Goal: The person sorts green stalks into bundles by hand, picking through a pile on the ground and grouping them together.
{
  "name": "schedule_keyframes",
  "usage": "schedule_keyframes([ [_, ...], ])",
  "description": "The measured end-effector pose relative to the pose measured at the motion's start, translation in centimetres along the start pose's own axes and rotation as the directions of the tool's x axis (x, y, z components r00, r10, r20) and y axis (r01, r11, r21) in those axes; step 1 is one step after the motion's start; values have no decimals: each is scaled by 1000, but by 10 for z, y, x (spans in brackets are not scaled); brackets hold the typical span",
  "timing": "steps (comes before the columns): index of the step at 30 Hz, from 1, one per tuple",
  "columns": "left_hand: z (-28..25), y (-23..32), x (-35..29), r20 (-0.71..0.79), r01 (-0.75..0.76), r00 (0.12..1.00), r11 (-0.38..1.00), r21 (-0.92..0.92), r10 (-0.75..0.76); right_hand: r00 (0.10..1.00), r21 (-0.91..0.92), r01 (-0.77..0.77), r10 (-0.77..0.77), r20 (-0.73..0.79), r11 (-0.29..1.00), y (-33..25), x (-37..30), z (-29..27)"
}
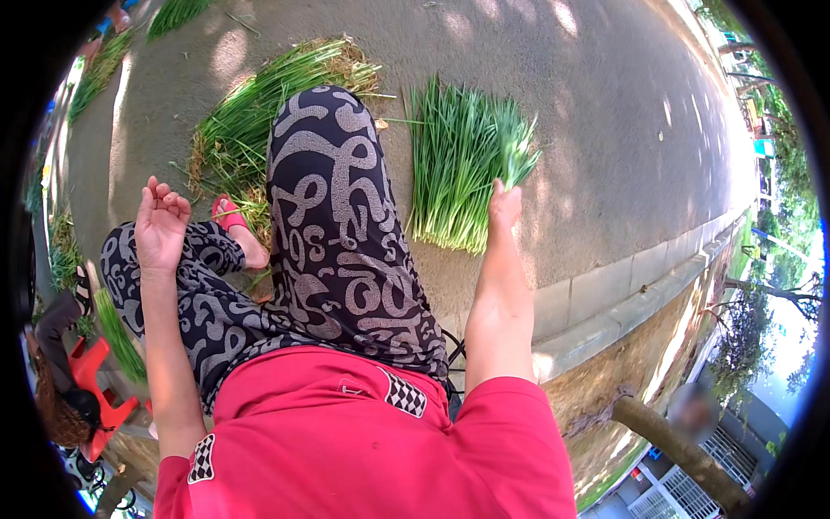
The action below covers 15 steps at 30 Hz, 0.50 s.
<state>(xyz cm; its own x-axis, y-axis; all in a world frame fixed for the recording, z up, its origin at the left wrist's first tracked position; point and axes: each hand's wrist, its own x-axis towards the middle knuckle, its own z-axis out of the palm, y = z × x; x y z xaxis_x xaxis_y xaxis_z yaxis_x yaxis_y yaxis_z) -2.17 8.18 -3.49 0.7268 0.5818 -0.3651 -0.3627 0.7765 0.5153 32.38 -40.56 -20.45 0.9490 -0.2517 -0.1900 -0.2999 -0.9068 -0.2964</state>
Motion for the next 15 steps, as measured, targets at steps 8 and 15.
schedule_keyframes([
  [8, 0, -4, 1, 25, 36, 999, 998, 59, -38, 995, 31, 19, -22, 97, 999, 37, -29, 36],
  [15, -2, -6, -1, -24, 40, 999, 997, 73, -38, 983, 2, -80, 79, 165, 997, 41, -54, 51],
])
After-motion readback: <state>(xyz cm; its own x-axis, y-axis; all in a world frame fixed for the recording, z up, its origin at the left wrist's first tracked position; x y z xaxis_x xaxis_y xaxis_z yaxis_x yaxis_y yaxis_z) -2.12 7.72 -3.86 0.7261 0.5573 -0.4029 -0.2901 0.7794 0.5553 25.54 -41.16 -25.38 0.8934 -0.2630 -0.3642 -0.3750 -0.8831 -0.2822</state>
